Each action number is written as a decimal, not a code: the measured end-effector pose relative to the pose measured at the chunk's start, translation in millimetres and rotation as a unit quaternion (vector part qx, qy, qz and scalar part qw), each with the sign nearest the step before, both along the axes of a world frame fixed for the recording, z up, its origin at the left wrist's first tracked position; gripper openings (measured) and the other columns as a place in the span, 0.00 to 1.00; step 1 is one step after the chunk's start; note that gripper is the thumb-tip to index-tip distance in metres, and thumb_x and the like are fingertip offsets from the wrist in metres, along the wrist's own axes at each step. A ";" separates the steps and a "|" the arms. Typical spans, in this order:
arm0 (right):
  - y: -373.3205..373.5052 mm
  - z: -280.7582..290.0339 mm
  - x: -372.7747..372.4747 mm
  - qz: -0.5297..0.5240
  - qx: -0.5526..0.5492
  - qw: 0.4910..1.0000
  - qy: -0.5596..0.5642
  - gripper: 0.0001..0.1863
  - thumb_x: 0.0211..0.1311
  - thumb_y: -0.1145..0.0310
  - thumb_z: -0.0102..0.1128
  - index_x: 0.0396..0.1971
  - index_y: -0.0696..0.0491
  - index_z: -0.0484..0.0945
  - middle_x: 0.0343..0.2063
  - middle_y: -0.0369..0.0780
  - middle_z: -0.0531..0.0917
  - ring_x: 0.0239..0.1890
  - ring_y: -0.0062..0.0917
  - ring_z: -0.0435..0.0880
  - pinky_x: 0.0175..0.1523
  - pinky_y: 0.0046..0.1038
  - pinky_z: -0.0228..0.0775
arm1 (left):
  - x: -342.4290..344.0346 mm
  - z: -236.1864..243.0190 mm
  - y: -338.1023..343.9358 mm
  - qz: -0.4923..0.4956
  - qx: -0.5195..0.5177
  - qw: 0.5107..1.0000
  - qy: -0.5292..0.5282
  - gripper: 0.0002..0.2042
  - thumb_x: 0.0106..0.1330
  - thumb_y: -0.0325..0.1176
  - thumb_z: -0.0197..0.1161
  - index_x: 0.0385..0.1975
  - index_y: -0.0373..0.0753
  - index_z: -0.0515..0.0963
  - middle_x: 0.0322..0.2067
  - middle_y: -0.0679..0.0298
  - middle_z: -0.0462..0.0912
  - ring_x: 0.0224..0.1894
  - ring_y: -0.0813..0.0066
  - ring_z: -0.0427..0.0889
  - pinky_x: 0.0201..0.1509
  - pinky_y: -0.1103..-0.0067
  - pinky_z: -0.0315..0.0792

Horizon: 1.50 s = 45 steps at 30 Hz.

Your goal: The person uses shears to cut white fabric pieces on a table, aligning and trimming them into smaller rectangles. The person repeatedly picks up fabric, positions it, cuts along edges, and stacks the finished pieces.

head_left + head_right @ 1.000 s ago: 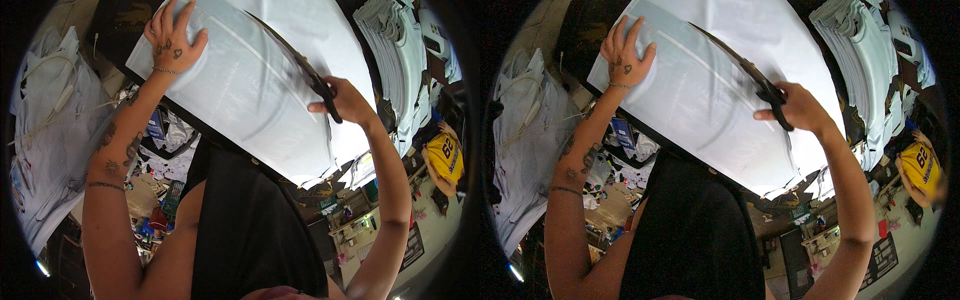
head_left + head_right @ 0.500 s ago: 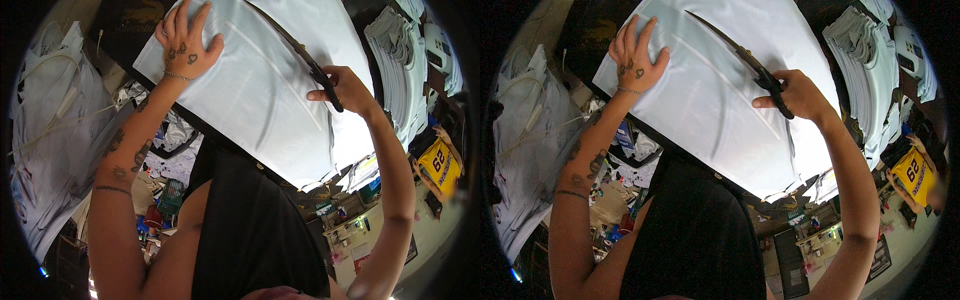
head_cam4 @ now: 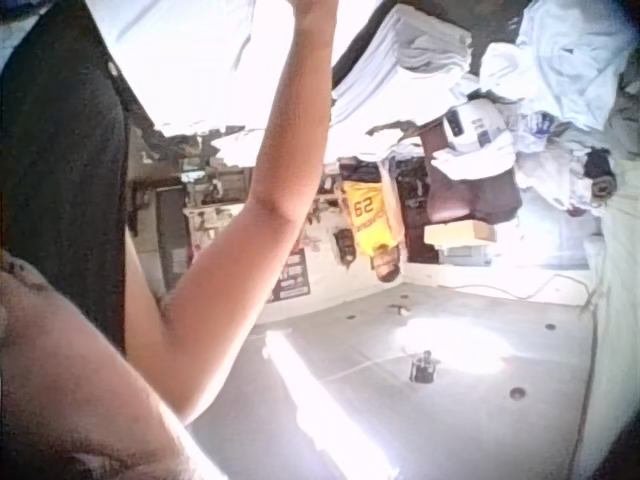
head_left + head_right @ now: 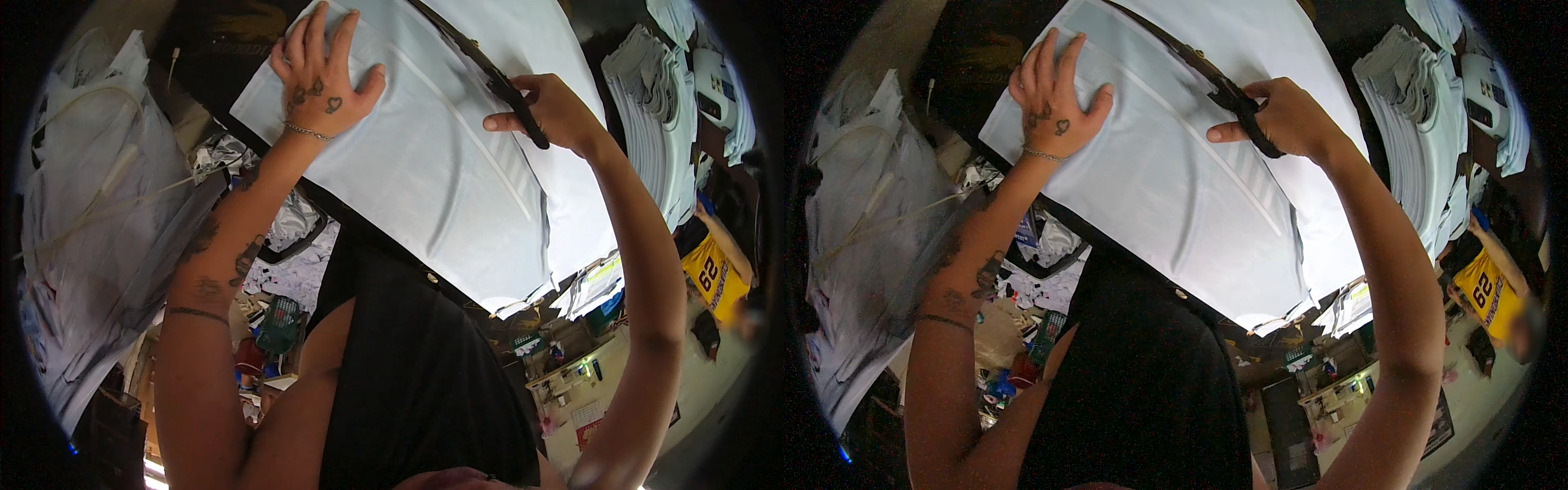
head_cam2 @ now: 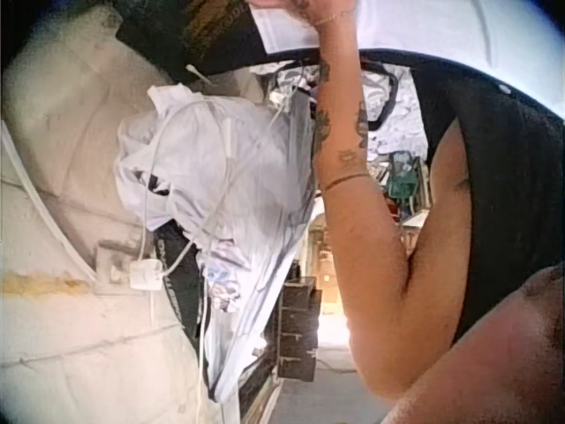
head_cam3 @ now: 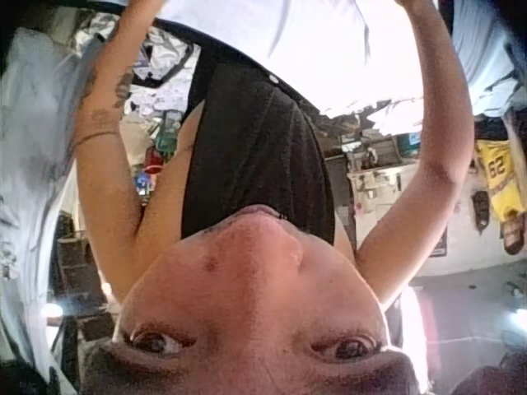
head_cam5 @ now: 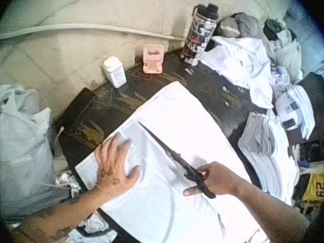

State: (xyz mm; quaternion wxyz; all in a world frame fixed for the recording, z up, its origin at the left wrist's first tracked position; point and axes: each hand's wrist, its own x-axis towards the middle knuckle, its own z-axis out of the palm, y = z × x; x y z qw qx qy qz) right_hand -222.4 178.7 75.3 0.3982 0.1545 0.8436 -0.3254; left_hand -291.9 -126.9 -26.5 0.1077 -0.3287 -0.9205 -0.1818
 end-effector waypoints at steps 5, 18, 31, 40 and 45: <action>-16.1 -3.6 -26.2 0.016 -0.011 0.999 0.040 0.48 0.40 0.38 0.86 0.50 0.65 0.84 0.25 0.44 0.86 0.27 0.26 0.86 0.35 0.27 0.76 | 2.6 -0.5 0.0 0.011 0.000 1.000 -0.016 0.36 0.62 0.49 0.68 0.70 0.43 0.69 0.72 0.48 0.62 0.72 0.49 0.58 0.70 0.45 0.49; -48.3 3.5 299.7 -0.284 -0.041 0.944 0.164 0.26 0.56 0.59 0.81 0.49 0.59 0.84 0.38 0.46 0.90 0.40 0.24 0.88 0.47 0.34 0.78 | -10.9 10.1 -9.3 0.029 -0.081 0.994 -0.072 0.28 0.62 0.43 0.64 0.64 0.46 0.76 0.66 0.55 0.69 0.70 0.50 0.63 0.73 0.46 0.47; -283.2 57.4 639.2 -0.791 0.019 0.553 0.259 0.29 0.62 0.70 0.76 0.60 0.64 0.74 0.30 0.34 0.80 0.26 0.17 0.79 0.30 0.23 0.72 | 371.6 63.8 292.3 -0.528 -0.046 0.829 -0.180 0.05 0.65 0.33 0.61 0.39 0.43 0.79 0.32 0.55 0.85 0.34 0.55 0.85 0.41 0.62 0.80; -339.6 63.3 652.0 -0.803 -0.088 0.466 0.360 0.32 0.61 0.72 0.76 0.64 0.60 0.73 0.27 0.35 0.80 0.25 0.18 0.81 0.31 0.21 0.74 | 481.0 35.2 157.9 -0.649 -0.024 0.740 -0.175 0.27 0.58 0.29 0.63 0.61 0.46 0.79 0.61 0.51 0.77 0.63 0.51 0.75 0.62 0.51 0.68; -379.7 -0.4 660.9 -0.835 -0.087 0.502 0.210 0.21 0.61 0.68 0.76 0.51 0.59 0.80 0.23 0.35 0.80 0.19 0.17 0.78 0.23 0.24 0.67 | 433.3 9.4 165.1 -0.725 -0.002 0.670 -0.160 0.27 0.58 0.25 0.58 0.62 0.45 0.76 0.62 0.49 0.74 0.67 0.47 0.71 0.67 0.52 0.65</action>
